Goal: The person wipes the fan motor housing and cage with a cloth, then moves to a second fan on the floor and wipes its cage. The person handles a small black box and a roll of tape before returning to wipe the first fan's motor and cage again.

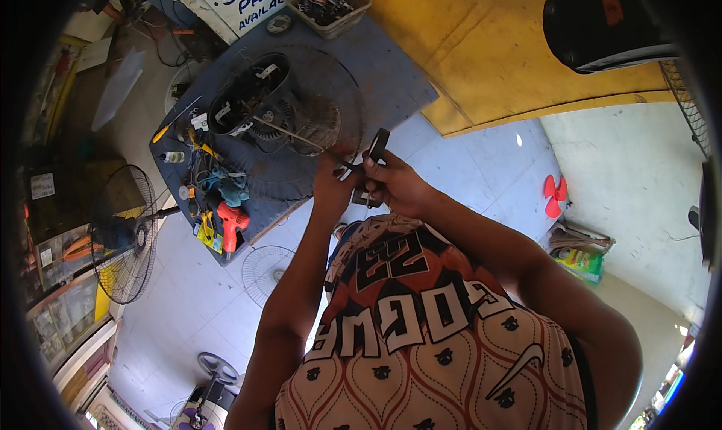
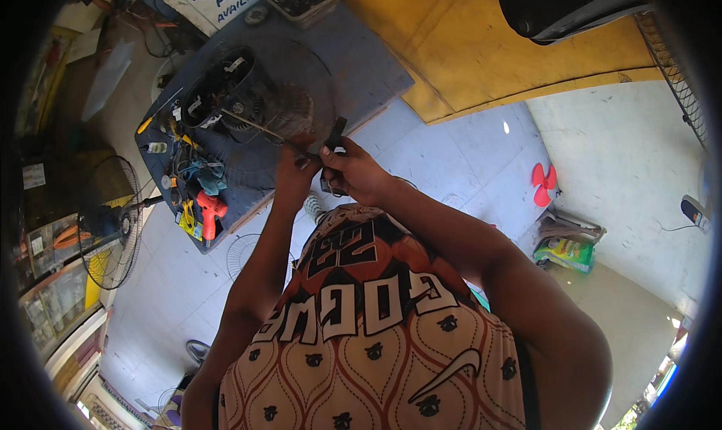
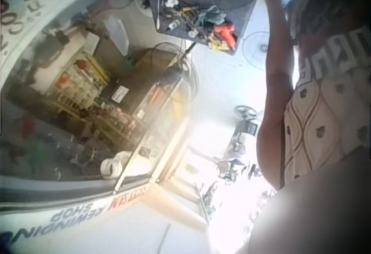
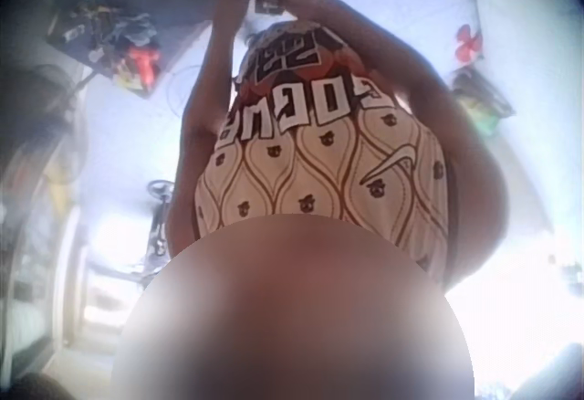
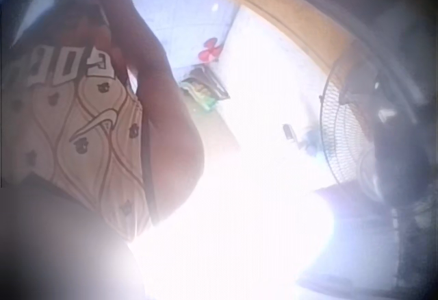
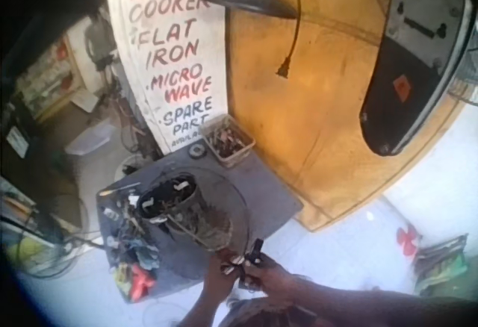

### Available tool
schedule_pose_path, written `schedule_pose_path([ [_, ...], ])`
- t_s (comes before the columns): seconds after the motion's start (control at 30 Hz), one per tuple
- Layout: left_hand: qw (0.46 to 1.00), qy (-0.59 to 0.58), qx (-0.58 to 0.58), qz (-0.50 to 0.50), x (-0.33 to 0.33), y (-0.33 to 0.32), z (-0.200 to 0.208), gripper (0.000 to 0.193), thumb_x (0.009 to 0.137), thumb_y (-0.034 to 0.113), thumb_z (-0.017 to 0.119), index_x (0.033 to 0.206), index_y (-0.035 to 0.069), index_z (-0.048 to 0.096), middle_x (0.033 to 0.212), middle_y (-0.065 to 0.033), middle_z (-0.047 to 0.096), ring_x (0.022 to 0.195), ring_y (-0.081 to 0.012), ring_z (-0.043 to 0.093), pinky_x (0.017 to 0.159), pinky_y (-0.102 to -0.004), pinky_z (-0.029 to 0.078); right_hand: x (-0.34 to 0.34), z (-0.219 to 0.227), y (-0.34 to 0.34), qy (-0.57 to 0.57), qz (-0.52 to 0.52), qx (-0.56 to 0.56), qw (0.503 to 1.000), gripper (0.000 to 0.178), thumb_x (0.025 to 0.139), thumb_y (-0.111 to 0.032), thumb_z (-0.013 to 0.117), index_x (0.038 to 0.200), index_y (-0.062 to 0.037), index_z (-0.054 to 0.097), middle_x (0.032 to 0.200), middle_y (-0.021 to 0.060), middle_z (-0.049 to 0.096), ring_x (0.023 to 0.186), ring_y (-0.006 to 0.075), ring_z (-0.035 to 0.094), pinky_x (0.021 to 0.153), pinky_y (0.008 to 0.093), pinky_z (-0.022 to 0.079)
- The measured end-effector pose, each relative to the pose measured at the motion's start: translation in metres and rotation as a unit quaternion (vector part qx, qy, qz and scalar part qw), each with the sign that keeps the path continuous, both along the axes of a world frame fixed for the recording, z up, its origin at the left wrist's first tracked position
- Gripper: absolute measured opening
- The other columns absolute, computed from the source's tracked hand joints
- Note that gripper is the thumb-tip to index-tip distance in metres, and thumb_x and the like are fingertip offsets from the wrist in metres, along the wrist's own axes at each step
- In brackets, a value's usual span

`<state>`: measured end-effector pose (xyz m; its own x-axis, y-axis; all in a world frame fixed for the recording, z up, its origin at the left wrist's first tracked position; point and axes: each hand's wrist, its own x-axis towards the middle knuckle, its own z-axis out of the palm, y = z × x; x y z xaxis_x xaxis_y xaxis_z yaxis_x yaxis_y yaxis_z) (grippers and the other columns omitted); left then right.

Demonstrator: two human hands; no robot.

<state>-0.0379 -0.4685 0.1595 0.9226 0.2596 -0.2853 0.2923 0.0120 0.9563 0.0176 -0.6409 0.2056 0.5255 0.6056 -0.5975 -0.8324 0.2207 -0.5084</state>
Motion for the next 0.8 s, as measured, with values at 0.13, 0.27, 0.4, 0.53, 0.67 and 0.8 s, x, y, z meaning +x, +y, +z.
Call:
schedule_pose_path([
  [0.13, 0.981, -0.069, -0.042, 0.178, -0.026, -0.004, 0.035, 0.041, 0.086, 0.003, 0.074, 0.125, 0.006, 0.062, 0.135, -0.0136, 0.053, 0.112, -0.0233, 0.058, 0.095, -0.0353, 0.051, -0.007, 0.012, 0.003, -0.224, 0.031, -0.128, 0.966, 0.061, 0.100, -0.022, 0.072, 0.147, -0.0045, 0.036, 0.100, 0.0063, 0.066, 0.081, 0.0128, 0.063, 0.068, 0.0290, 0.053],
  [0.27, 0.921, -0.147, 0.361, 0.014, -0.027, -0.018, 0.069, 0.032, 0.093, 0.027, 0.076, 0.115, 0.004, 0.070, 0.129, -0.0170, 0.050, 0.119, -0.0305, 0.048, 0.101, -0.0434, 0.044, -0.007, 0.013, 0.007, -0.316, 0.102, -0.209, 0.920, 0.070, 0.095, -0.016, 0.073, 0.151, -0.0039, 0.033, 0.102, 0.0098, 0.068, 0.082, 0.0149, 0.064, 0.068, 0.0314, 0.054],
  [0.4, 0.973, -0.035, 0.226, -0.042, -0.028, -0.012, 0.084, 0.037, 0.093, 0.038, 0.076, 0.105, 0.003, 0.075, 0.133, -0.0176, 0.049, 0.129, -0.0355, 0.043, 0.107, -0.0485, 0.039, -0.003, 0.006, 0.009, -0.253, 0.113, -0.117, 0.954, 0.064, 0.092, -0.013, 0.073, 0.146, -0.0031, 0.041, 0.101, 0.0088, 0.068, 0.084, 0.0136, 0.062, 0.069, 0.0302, 0.050],
  [0.53, 0.989, -0.021, 0.127, -0.072, -0.064, 0.015, 0.074, 0.039, 0.093, 0.040, 0.076, 0.102, 0.002, 0.076, 0.137, -0.0184, 0.049, 0.130, -0.0354, 0.047, 0.105, -0.0487, 0.043, 0.011, 0.004, -0.003, -0.033, 0.129, 0.087, 0.987, 0.050, 0.092, -0.014, 0.071, 0.137, -0.0015, 0.052, 0.105, 0.0079, 0.067, 0.086, 0.0121, 0.057, 0.072, 0.0277, 0.046],
  [0.67, 0.987, 0.049, 0.133, -0.081, -0.080, 0.018, 0.046, 0.047, 0.100, 0.046, 0.067, 0.105, 0.000, 0.075, 0.132, -0.0151, 0.056, 0.117, -0.0266, 0.060, 0.092, -0.0392, 0.050, 0.010, -0.003, 0.003, -0.001, 0.144, 0.056, 0.988, 0.043, 0.094, -0.016, 0.070, 0.132, 0.0011, 0.058, 0.107, 0.0083, 0.066, 0.086, 0.0138, 0.057, 0.075, 0.0291, 0.046],
  [0.8, 0.979, 0.078, 0.163, -0.099, -0.059, 0.015, 0.028, 0.055, 0.103, 0.051, 0.060, 0.106, -0.002, 0.074, 0.107, -0.0146, 0.068, 0.098, -0.0260, 0.069, 0.083, -0.0369, 0.052, -0.005, -0.017, 0.018, -0.141, 0.154, -0.112, 0.971, 0.034, 0.095, -0.016, 0.068, 0.123, 0.0030, 0.066, 0.105, 0.0103, 0.070, 0.087, 0.0181, 0.063, 0.077, 0.0347, 0.051],
])
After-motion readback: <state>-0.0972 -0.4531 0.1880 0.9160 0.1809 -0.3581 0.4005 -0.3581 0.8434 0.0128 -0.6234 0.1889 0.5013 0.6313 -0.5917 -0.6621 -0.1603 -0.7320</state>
